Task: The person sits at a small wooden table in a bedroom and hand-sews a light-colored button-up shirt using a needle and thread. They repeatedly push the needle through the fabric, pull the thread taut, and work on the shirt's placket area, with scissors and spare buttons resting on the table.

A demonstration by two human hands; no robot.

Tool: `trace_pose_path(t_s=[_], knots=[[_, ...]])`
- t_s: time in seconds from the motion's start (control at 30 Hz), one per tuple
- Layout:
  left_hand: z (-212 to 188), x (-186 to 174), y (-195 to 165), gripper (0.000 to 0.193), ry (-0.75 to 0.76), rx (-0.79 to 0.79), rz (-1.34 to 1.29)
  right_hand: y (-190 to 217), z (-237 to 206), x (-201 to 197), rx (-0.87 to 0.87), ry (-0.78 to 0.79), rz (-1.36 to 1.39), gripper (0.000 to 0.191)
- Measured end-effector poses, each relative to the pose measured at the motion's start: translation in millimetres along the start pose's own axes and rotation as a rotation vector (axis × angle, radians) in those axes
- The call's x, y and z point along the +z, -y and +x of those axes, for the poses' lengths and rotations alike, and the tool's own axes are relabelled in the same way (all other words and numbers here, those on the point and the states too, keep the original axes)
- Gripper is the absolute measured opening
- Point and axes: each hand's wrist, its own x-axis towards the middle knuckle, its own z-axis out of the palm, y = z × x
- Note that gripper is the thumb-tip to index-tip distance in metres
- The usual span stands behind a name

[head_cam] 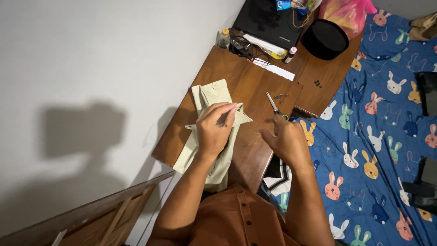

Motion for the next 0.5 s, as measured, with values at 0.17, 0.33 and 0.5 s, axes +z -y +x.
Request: trace_pose_path(t_s=[0.17,0.33,0.5], knots=[[-3,1,-2,0.016,0.030,-0.017,-0.014,30,6,14,-0.184,-0.153,0.167,0.016],[-6,1,-3,0.016,0.024,0.007,-0.010,41,10,29,-0.328,-0.241,0.249,0.016],[-6,1,-3,0.018,0.024,-0.014,0.002,33,12,39,-0.286,-0.202,0.290,0.012]])
